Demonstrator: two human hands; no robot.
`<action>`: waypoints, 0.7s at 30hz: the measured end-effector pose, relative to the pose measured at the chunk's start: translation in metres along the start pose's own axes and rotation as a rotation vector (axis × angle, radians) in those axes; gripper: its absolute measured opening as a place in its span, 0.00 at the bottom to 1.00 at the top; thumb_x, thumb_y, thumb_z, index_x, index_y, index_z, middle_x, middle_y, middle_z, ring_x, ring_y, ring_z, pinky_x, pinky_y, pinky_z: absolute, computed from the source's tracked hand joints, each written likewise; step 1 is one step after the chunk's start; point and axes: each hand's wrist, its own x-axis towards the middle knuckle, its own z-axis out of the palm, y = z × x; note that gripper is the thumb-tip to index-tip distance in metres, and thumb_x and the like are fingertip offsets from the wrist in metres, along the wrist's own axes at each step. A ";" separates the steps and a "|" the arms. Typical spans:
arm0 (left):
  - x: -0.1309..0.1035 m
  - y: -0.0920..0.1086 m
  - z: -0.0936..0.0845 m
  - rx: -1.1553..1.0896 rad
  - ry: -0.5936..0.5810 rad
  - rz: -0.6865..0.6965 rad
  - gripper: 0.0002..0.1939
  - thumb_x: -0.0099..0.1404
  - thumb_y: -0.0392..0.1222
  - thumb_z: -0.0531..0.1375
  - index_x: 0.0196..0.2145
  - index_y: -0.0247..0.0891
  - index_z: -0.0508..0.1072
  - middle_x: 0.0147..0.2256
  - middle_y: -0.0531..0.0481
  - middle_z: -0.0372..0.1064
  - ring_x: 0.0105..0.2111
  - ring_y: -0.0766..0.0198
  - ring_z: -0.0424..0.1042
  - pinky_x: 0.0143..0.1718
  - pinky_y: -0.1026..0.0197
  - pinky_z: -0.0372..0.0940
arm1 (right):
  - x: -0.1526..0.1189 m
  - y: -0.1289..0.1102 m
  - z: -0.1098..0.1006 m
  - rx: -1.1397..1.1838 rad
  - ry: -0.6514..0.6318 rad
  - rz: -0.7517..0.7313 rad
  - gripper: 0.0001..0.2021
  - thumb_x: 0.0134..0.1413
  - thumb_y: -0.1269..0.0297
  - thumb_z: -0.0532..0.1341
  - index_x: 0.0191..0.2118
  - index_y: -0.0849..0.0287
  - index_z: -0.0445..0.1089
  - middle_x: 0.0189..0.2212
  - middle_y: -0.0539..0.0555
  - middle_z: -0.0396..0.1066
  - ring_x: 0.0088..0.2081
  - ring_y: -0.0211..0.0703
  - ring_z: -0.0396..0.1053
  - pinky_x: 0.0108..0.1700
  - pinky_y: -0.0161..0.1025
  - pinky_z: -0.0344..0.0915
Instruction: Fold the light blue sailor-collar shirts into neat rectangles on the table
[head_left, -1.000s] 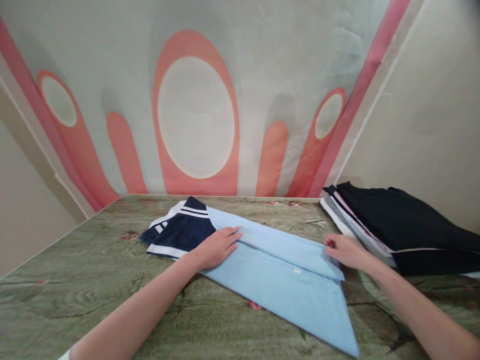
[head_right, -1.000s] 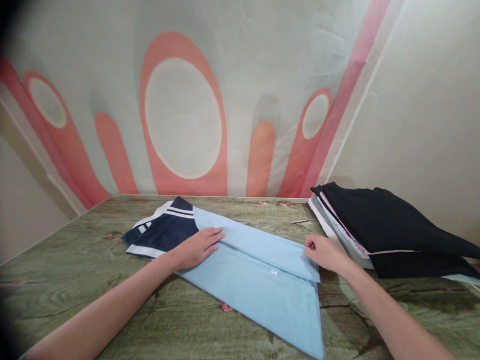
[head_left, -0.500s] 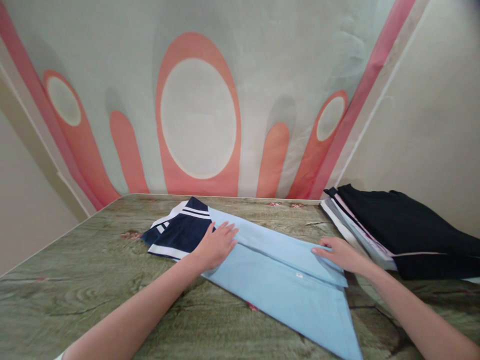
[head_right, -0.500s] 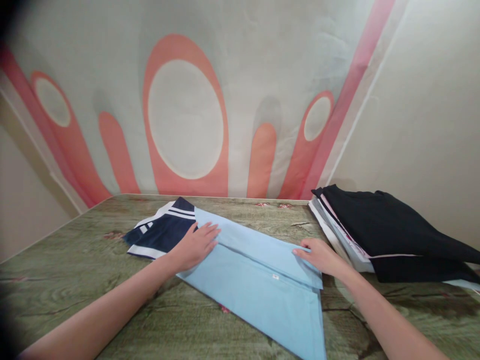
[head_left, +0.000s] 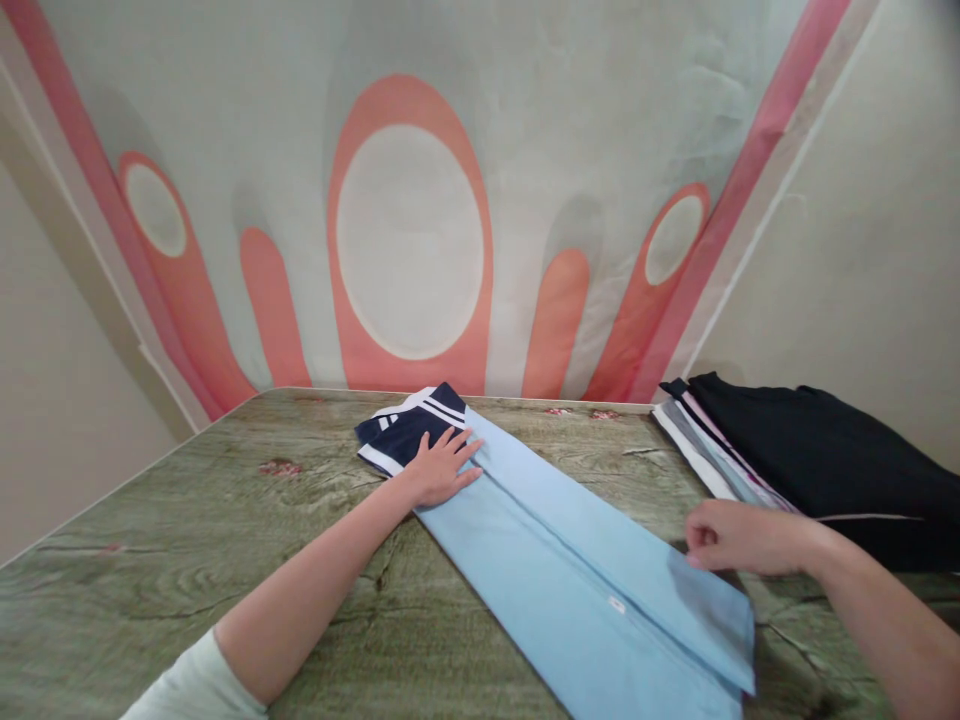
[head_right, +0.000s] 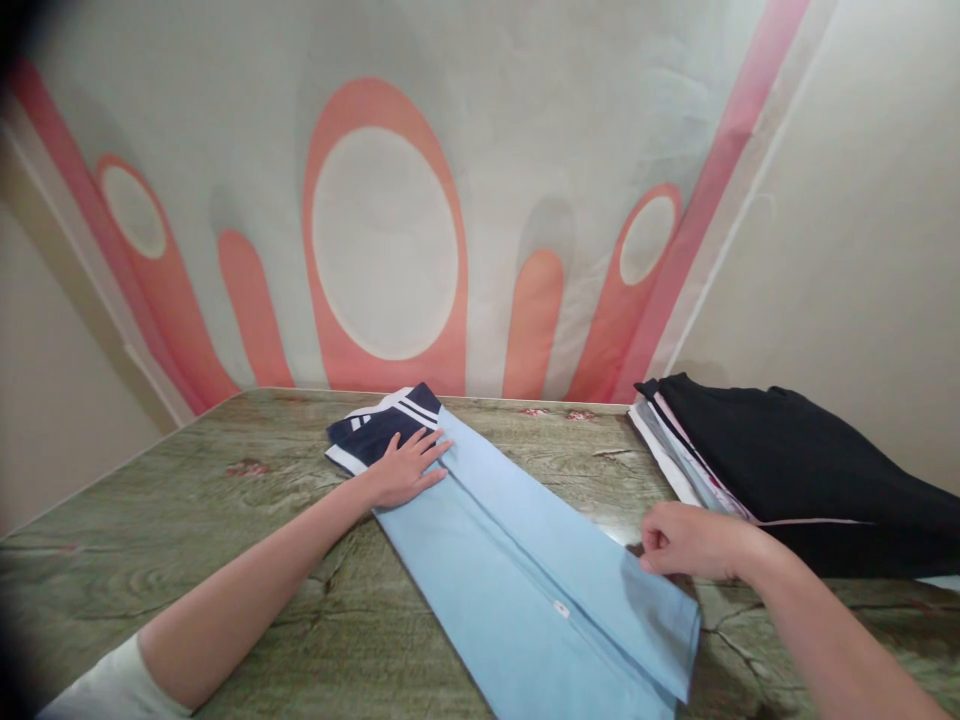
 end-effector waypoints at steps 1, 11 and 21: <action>0.004 -0.001 -0.001 -0.007 -0.005 0.027 0.28 0.65 0.59 0.43 0.60 0.52 0.50 0.63 0.46 0.41 0.61 0.45 0.41 0.54 0.33 0.37 | 0.006 -0.011 0.000 -0.008 -0.005 -0.050 0.11 0.41 0.55 0.62 0.26 0.58 0.72 0.23 0.51 0.73 0.27 0.43 0.69 0.28 0.35 0.63; 0.025 -0.002 -0.012 -0.017 -0.059 0.264 0.28 0.66 0.56 0.45 0.61 0.50 0.48 0.63 0.48 0.42 0.61 0.52 0.43 0.57 0.41 0.39 | 0.125 -0.127 0.045 -0.188 0.128 -0.572 0.34 0.57 0.45 0.46 0.63 0.61 0.45 0.64 0.57 0.40 0.63 0.49 0.39 0.62 0.47 0.39; 0.015 -0.036 0.013 0.000 0.223 -0.208 0.25 0.68 0.54 0.39 0.55 0.42 0.61 0.58 0.45 0.55 0.59 0.55 0.50 0.58 0.47 0.41 | 0.130 -0.125 0.066 -0.258 0.157 -0.523 0.34 0.58 0.43 0.38 0.64 0.59 0.41 0.64 0.55 0.36 0.64 0.47 0.36 0.63 0.48 0.34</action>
